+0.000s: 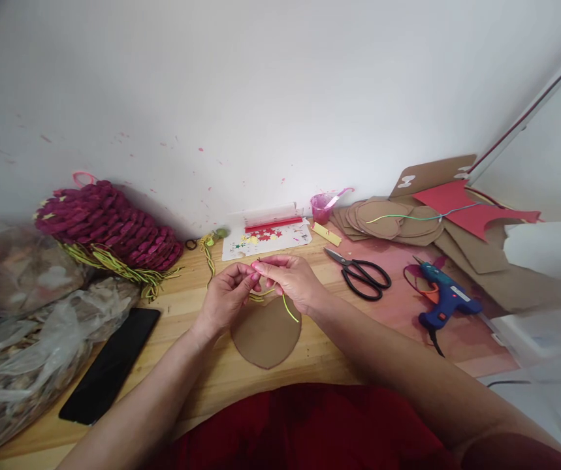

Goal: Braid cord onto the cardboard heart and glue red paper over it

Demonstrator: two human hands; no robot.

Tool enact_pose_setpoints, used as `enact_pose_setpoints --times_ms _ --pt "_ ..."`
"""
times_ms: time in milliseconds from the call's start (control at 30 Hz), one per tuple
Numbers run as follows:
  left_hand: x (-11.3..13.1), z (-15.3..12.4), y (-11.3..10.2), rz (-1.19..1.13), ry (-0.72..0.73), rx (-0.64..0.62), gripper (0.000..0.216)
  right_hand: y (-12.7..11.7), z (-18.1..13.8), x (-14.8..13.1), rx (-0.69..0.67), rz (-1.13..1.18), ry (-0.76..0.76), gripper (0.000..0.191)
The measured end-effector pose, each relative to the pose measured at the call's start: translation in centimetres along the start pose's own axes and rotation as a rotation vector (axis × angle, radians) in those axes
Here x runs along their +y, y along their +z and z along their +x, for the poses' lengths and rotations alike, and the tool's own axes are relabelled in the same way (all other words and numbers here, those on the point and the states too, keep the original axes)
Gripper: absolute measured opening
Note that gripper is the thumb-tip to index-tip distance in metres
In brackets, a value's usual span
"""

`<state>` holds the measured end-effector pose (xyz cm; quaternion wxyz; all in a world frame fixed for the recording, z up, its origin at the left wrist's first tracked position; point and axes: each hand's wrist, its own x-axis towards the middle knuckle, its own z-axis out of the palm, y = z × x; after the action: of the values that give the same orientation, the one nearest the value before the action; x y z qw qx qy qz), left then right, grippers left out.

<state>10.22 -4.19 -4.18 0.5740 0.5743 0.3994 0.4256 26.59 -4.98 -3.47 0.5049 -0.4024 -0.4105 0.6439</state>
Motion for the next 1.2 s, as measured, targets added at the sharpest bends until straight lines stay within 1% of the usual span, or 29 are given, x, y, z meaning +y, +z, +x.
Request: enact_pose_setpoints --times_ms 100,233,400,533,667,867,1033,1200 --pt "0.0 0.0 0.1 -0.013 -0.008 0.005 0.032 0.2 -0.1 -0.1 0.035 0.091 0.029 0.028" --pt "0.0 -0.1 0.4 -0.044 -0.031 0.019 0.035 0.5 -0.3 -0.5 0.122 0.218 0.092 0.030" --pt "0.3 -0.4 0.6 -0.095 -0.044 0.024 0.038 0.6 -0.3 -0.9 0.154 0.284 0.106 0.031" --pt "0.5 -0.6 0.5 -0.144 -0.089 0.031 0.045 0.4 -0.3 -0.9 0.180 0.303 0.086 0.031" --pt "0.7 -0.5 0.4 -0.182 -0.121 0.026 0.047 0.4 -0.2 -0.7 0.187 0.295 0.065 0.029" --pt "1.0 -0.7 0.6 -0.158 -0.158 0.022 0.038 0.5 -0.1 -0.7 0.167 0.267 0.054 0.029" --pt "0.7 -0.4 0.4 -0.304 -0.173 0.035 0.035 0.4 -0.1 -0.4 0.117 0.272 0.065 0.029" --pt "0.6 -0.2 0.3 -0.399 -0.152 0.093 0.035 0.4 -0.1 -0.1 0.132 0.290 0.119 0.031"
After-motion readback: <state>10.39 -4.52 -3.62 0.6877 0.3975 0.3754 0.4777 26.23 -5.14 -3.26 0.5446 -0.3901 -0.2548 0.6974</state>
